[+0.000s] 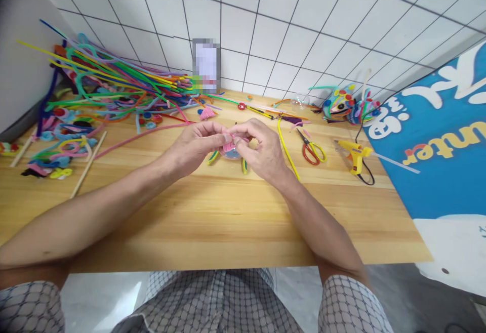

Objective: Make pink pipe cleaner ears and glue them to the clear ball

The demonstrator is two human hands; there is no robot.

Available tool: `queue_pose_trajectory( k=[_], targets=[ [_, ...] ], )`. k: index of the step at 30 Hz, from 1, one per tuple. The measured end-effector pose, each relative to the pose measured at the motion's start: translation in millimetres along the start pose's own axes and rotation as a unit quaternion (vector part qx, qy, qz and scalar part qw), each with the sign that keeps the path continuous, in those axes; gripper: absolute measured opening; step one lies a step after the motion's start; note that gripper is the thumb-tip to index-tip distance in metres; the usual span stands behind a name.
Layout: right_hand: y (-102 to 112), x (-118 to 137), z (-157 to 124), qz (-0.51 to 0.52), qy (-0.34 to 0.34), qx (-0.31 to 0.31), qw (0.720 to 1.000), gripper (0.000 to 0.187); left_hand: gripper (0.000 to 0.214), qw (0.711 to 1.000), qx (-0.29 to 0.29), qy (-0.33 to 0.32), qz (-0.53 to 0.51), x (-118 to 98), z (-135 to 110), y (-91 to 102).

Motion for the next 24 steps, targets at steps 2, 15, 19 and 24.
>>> queue_pose_trajectory(
  k=[2, 15, 19, 24],
  targets=[
    [0, 2, 0, -0.013, 0.017, 0.000, 1.000, 0.018, 0.024, 1.000, 0.003, 0.005, -0.003, 1, 0, -0.1],
    [-9, -20, -7, 0.126, -0.178, -0.008, 0.976, 0.028, 0.030, 0.997, -0.025, -0.053, -0.046, 1, 2, 0.9],
    [-21, -26, -12, 0.135, -0.206, 0.007, 0.969, 0.029, 0.029, 0.996, -0.022, -0.049, -0.071, 3, 2, -0.4],
    [-17, -23, -13, 0.090, -0.193, -0.015, 0.977, 0.023, 0.020, 0.995, 0.005, -0.015, -0.094, 2, 2, -2.8]
  ],
)
Point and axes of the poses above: each hand's wrist, its own z-axis towards the middle knuckle, its own y-axis out of the back of the hand, x = y × z, the point moved 6 cm from there along z, towards the middle knuckle, and after that the axes turned 2 degrees about y, right-handed, at the moved point
